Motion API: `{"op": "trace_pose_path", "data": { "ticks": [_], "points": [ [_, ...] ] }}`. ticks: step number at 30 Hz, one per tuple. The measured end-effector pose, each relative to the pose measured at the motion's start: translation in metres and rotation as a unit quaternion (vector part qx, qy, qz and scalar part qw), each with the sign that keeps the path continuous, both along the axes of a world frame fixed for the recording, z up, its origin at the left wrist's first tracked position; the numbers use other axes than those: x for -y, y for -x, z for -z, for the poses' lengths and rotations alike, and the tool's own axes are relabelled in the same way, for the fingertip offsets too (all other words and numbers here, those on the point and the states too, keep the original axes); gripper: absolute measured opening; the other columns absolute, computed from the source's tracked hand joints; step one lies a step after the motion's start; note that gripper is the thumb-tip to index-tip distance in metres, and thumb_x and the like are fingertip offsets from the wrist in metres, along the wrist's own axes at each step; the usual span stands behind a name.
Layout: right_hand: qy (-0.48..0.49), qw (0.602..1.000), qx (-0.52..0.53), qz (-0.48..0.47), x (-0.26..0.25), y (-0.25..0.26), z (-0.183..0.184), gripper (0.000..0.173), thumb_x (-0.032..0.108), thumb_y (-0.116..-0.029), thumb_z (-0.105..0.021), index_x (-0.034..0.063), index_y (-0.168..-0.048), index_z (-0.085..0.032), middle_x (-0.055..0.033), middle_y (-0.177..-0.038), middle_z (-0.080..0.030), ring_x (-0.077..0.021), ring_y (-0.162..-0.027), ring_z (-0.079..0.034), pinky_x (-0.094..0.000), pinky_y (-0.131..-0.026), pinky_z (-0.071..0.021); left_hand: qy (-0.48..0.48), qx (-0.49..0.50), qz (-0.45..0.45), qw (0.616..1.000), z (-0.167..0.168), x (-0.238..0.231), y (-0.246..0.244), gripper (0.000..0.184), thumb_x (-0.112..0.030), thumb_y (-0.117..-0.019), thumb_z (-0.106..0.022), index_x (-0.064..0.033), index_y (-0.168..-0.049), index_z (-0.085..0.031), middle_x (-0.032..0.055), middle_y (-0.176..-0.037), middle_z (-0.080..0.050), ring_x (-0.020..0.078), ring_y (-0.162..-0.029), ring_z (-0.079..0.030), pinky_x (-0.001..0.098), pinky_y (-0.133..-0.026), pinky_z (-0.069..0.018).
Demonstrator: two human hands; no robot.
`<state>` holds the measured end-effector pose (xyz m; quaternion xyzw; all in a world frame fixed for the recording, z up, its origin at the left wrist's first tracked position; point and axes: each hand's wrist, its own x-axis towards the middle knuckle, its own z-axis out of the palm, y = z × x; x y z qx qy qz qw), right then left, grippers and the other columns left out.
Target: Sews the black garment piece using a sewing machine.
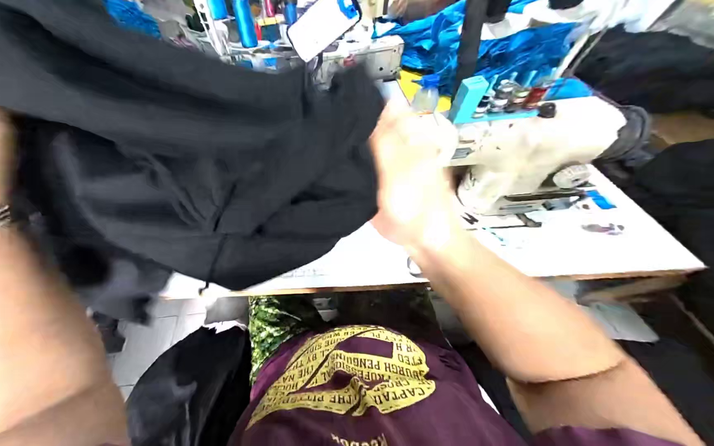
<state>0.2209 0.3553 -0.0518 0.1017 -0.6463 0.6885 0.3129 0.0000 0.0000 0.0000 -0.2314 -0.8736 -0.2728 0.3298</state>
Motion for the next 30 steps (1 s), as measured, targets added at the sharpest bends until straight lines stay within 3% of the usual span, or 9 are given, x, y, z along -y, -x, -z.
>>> {"op": "trace_pose_path", "data": {
  "ticks": [4, 6, 9, 13, 16, 20, 25, 28, 30],
  "points": [
    [0.02, 0.978, 0.206, -0.008, 0.017, 0.027, 0.129, 0.031, 0.02, -0.11, -0.039, 0.005, -0.125, -0.062, -0.0094, -0.107, -0.07, -0.0173, -0.095, -0.069, -0.043, -0.082, -0.0603, 0.118, 0.094, 0.045, 0.988, 0.002, -0.087, 0.011, 0.1, -0.003, -0.0803, -0.073, -0.0004, -0.162, -0.016, 0.0313, -0.166, -0.017, 0.0496, -0.154, -0.017, 0.0661, -0.123, -0.0206],
    [0.081, 0.95, 0.303, 0.012, 0.011, 0.028, 0.176, 0.03, 0.024, -0.1099, -0.046, 0.0035, -0.122, -0.065, -0.0112, -0.104, -0.072, -0.0199, -0.092, -0.071, -0.0429, -0.081, -0.0616, 0.172, 0.157, 0.093, 0.968, 0.044, -0.12, 0.01, 0.078, 0.001, -0.0871, -0.07, -0.0009, -0.157, -0.035, 0.03, -0.159, -0.035, 0.0492, -0.148, -0.034, 0.0661, -0.119, -0.031],
    [0.108, 0.911, 0.393, 0.052, 0.005, 0.019, 0.205, 0.031, 0.025, -0.1078, -0.053, -0.0023, -0.117, -0.065, -0.0125, -0.096, -0.072, -0.0184, -0.088, -0.071, -0.0386, -0.081, -0.0601, 0.239, 0.264, 0.19, 0.915, 0.117, -0.161, -0.009, 0.039, -0.027, -0.1006, -0.065, -0.0022, -0.131, -0.065, 0.0209, -0.117, -0.071, 0.0365, -0.108, -0.069, 0.0589, -0.098, -0.0536],
    [0.133, 0.908, 0.396, 0.015, 0.005, 0.018, 0.199, 0.025, 0.018, -0.1046, -0.059, -0.0027, -0.119, -0.064, -0.0123, -0.099, -0.074, -0.0181, -0.09, -0.073, -0.0373, -0.082, -0.0615, 0.301, 0.328, 0.204, 0.872, 0.187, -0.207, -0.055, 0.069, -0.053, -0.0911, -0.072, -0.0079, -0.141, -0.059, 0.0205, -0.12, -0.07, 0.0381, -0.107, -0.069, 0.0624, -0.095, -0.0537],
    [0.123, 0.916, 0.381, -0.015, 0.01, 0.02, 0.199, 0.022, 0.011, -0.101, -0.061, -0.0011, -0.119, -0.063, -0.011, -0.099, -0.073, -0.0166, -0.09, -0.072, -0.0362, -0.082, -0.0607, 0.364, 0.307, 0.133, 0.869, 0.209, -0.223, -0.064, 0.065, -0.02, -0.0905, -0.076, -0.0101, -0.148, -0.048, 0.0253, -0.123, -0.066, 0.0458, -0.101, -0.069, 0.0652, -0.083, -0.0555],
    [-0.052, 0.918, 0.392, -0.028, 0.008, 0.03, 0.198, 0.045, 0.01, -0.0952, -0.062, 0.0058, -0.139, -0.054, -0.0109, -0.105, -0.073, -0.0182, -0.093, -0.071, -0.0402, -0.085, -0.0587, 0.356, 0.268, 0.027, 0.895, 0.184, -0.199, -0.006, 0.044, -0.003, -0.0895, -0.061, -0.0091, -0.133, -0.061, 0.0275, -0.129, -0.061, 0.0494, -0.104, -0.067, 0.0686, -0.078, -0.0556],
    [-0.105, 0.953, 0.281, -0.05, 0.03, 0.069, 0.168, 0.04, 0.004, -0.092, -0.063, 0.0017, -0.132, -0.057, -0.0136, -0.097, -0.07, -0.0221, -0.081, -0.067, -0.0442, -0.074, -0.057, 0.129, 0.027, -0.024, 0.991, 0.044, -0.162, -0.019, 0.037, 0.002, -0.0962, -0.05, -0.0012, -0.131, -0.062, 0.0282, -0.137, -0.057, 0.0451, -0.126, -0.058, 0.0618, -0.103, -0.0478],
    [0.001, 0.955, 0.264, -0.133, 0.045, 0.073, 0.153, 0.045, 0.0, -0.0923, -0.057, 0.004, -0.137, -0.052, -0.0142, -0.109, -0.07, -0.0205, -0.092, -0.07, -0.0419, -0.079, -0.0592, 0.036, -0.202, 0.05, 0.977, 0.05, -0.165, -0.035, 0.027, -0.004, -0.0979, -0.052, 0.0029, -0.12, -0.065, 0.0291, -0.133, -0.058, 0.0412, -0.13, -0.054, 0.0488, -0.11, -0.0425],
    [0.063, 0.926, 0.327, -0.179, 0.039, 0.061, 0.163, 0.051, 0.0, -0.0941, -0.055, 0.0079, -0.144, -0.048, -0.0145, -0.121, -0.068, -0.023, -0.099, -0.071, -0.044, -0.081, -0.0626, 0.127, -0.143, 0.11, 0.975, 0.084, -0.172, -0.02, 0.029, 0.003, -0.0962, -0.05, 0.0044, -0.12, -0.066, 0.0301, -0.145, -0.053, 0.0476, -0.144, -0.041, 0.0574, -0.121, -0.0308]
  ]
}}
